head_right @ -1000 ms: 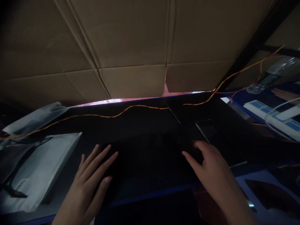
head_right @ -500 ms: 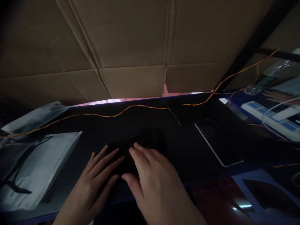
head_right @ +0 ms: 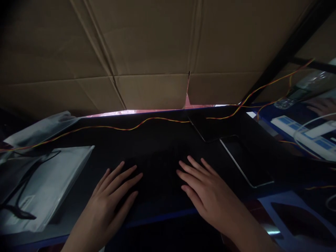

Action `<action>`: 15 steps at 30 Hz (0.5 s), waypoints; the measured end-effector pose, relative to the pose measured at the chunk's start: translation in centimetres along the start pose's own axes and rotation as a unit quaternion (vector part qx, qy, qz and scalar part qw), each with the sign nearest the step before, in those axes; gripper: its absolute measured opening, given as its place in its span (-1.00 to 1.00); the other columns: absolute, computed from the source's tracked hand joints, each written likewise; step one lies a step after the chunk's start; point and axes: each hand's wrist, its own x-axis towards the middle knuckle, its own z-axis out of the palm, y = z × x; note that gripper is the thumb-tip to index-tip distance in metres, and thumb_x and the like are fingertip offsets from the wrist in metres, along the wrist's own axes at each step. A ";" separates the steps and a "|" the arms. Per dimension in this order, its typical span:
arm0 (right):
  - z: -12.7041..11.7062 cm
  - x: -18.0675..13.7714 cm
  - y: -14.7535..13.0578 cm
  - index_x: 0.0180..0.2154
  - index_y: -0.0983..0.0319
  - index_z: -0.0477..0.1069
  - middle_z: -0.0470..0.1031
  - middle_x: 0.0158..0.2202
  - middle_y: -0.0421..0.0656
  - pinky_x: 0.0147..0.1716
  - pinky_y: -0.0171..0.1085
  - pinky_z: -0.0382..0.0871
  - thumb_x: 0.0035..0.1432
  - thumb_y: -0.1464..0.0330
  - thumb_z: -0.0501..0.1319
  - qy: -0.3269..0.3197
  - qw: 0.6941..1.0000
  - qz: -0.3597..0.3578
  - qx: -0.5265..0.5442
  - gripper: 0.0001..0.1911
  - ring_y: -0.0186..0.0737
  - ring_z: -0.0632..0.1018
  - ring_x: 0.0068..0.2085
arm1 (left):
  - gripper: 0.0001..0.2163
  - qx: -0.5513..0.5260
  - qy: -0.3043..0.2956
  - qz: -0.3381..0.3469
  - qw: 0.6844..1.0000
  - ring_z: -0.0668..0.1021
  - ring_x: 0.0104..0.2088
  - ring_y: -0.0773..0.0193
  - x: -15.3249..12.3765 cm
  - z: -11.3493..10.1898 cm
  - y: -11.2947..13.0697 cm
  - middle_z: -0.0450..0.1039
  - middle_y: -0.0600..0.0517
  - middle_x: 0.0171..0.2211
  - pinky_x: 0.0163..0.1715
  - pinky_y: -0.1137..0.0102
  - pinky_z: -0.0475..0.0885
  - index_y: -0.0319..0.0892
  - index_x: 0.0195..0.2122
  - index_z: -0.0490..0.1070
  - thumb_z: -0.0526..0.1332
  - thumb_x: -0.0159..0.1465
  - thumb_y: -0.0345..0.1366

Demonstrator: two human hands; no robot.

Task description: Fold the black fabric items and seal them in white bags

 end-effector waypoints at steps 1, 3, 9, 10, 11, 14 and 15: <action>-0.5 0.0 0.2 0.31 0.02 0.53 0.50 0.40 -0.15 0.41 0.35 0.35 0.53 0.29 0.18 0.012 1.000 0.003 0.003 -0.58 0.12 0.46 0.44 | -0.54 0.002 0.001 0.001 1.000 0.36 0.50 -0.19 0.0 0.0 0.0 0.47 -0.01 0.40 0.33 -0.40 0.39 0.13 0.43 0.38 0.19 0.52 -0.24; -1.4 0.3 0.1 0.24 0.02 0.59 0.55 0.35 -0.14 0.40 0.39 0.35 0.52 0.28 0.18 0.073 0.997 0.025 0.009 -0.63 0.16 0.49 0.41 | -0.54 0.005 0.003 0.003 1.000 0.35 0.50 -0.18 -0.2 0.0 0.0 0.46 -0.02 0.40 0.34 -0.38 0.39 0.12 0.43 0.37 0.18 0.53 -0.24; 0.3 2.4 -3.4 0.40 0.22 0.40 0.36 0.49 -0.03 0.43 0.23 0.38 0.57 0.32 0.08 0.148 0.987 0.057 -0.001 -0.52 0.12 0.33 0.52 | -0.53 0.002 -0.006 0.006 1.000 0.34 0.51 -0.18 -0.3 0.0 0.0 0.46 -0.01 0.41 0.35 -0.40 0.37 0.13 0.44 0.35 0.18 0.53 -0.23; 1.0 2.6 -3.7 0.45 0.25 0.33 0.30 0.52 -0.02 0.43 0.23 0.38 0.58 0.30 0.07 0.109 0.993 0.051 -0.008 -0.48 0.12 0.29 0.53 | -0.53 0.002 -0.005 0.005 1.000 0.34 0.51 -0.19 -0.3 -0.1 0.0 0.46 0.00 0.41 0.34 -0.41 0.37 0.14 0.44 0.35 0.18 0.53 -0.23; 1.7 2.8 -3.8 0.49 0.27 0.27 0.25 0.54 -0.02 0.44 0.23 0.37 0.59 0.28 0.06 0.072 0.996 0.047 -0.015 -0.45 0.12 0.26 0.54 | -0.53 0.002 -0.003 0.004 1.000 0.35 0.50 -0.19 -0.2 -0.1 -0.1 0.46 0.01 0.41 0.33 -0.41 0.38 0.15 0.44 0.35 0.18 0.53 -0.23; 2.7 2.6 -2.7 0.52 0.25 0.21 0.23 0.54 -0.04 0.45 0.30 0.31 0.60 0.31 0.00 0.011 0.998 0.046 -0.031 -0.43 0.11 0.25 0.55 | -0.53 0.003 -0.003 0.004 1.000 0.36 0.50 -0.19 -0.1 -0.1 0.0 0.46 0.03 0.41 0.32 -0.41 0.40 0.18 0.44 0.36 0.19 0.52 -0.23; 2.6 2.3 -2.1 0.52 0.23 0.21 0.23 0.54 -0.05 0.45 0.33 0.29 0.60 0.32 -0.01 0.002 0.998 0.048 -0.032 -0.43 0.10 0.25 0.55 | -0.53 0.003 -0.004 0.006 1.000 0.36 0.50 -0.18 -0.1 -0.2 0.0 0.46 0.03 0.41 0.32 -0.40 0.40 0.18 0.44 0.36 0.19 0.52 -0.23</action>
